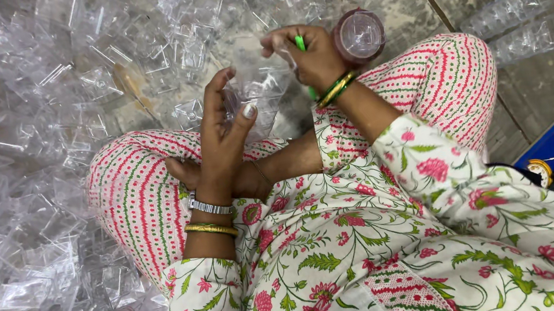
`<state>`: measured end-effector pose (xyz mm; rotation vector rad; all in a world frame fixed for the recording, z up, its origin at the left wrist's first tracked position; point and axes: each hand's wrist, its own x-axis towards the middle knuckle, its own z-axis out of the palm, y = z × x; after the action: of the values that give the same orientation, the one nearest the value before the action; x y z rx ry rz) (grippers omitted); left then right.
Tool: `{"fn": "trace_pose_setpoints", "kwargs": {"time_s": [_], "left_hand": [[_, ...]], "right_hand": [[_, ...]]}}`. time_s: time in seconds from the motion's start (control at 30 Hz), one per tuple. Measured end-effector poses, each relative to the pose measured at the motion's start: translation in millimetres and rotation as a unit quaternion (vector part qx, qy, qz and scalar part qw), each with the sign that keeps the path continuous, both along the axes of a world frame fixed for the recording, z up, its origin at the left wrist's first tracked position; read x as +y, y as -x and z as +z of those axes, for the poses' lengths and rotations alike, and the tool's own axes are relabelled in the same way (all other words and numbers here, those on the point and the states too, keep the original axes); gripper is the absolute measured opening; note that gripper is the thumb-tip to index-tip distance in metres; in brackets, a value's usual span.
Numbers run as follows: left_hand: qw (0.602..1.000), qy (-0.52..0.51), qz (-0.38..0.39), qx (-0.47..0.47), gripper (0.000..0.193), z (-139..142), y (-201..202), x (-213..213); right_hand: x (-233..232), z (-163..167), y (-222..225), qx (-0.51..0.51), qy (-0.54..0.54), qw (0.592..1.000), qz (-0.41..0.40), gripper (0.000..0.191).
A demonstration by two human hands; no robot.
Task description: The person sits cross-legged on the floor surrounded by piles of clear plastic boxes and folds flat transparent plastic pieces into box shapes, pressing the sides and creases by hand. They set completed boxes aside and pick up new flat pieces, with a roll of tape and a green marker lying nearby.
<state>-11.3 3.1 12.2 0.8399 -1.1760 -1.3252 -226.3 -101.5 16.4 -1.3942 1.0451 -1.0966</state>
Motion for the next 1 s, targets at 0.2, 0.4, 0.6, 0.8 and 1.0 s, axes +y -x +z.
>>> {"fn": "trace_pose_setpoints", "kwargs": {"time_s": [0.2, 0.4, 0.6, 0.8, 1.0], "left_hand": [[0.998, -0.046, -0.008, 0.038, 0.061, 1, 1, -1], [1.0, -0.011, -0.023, 0.009, 0.071, 4, 2, 1], [0.998, -0.011, -0.056, 0.017, 0.073, 2, 0, 1], [0.998, 0.001, -0.029, -0.051, 0.064, -5, 2, 0], [0.999, -0.004, -0.023, -0.034, 0.062, -6, 0, -1]], "right_hand": [[21, 45, 14, -0.088, -0.043, 0.987, 0.124, 0.042], [25, 74, 12, -0.034, -0.004, 0.98, 0.196, 0.041], [20, 79, 23, 0.028, -0.008, 0.981, 0.193, 0.042], [17, 73, 25, 0.038, -0.056, 0.984, 0.168, 0.045], [21, 71, 25, 0.05, -0.034, 0.98, 0.191, 0.053]]}}
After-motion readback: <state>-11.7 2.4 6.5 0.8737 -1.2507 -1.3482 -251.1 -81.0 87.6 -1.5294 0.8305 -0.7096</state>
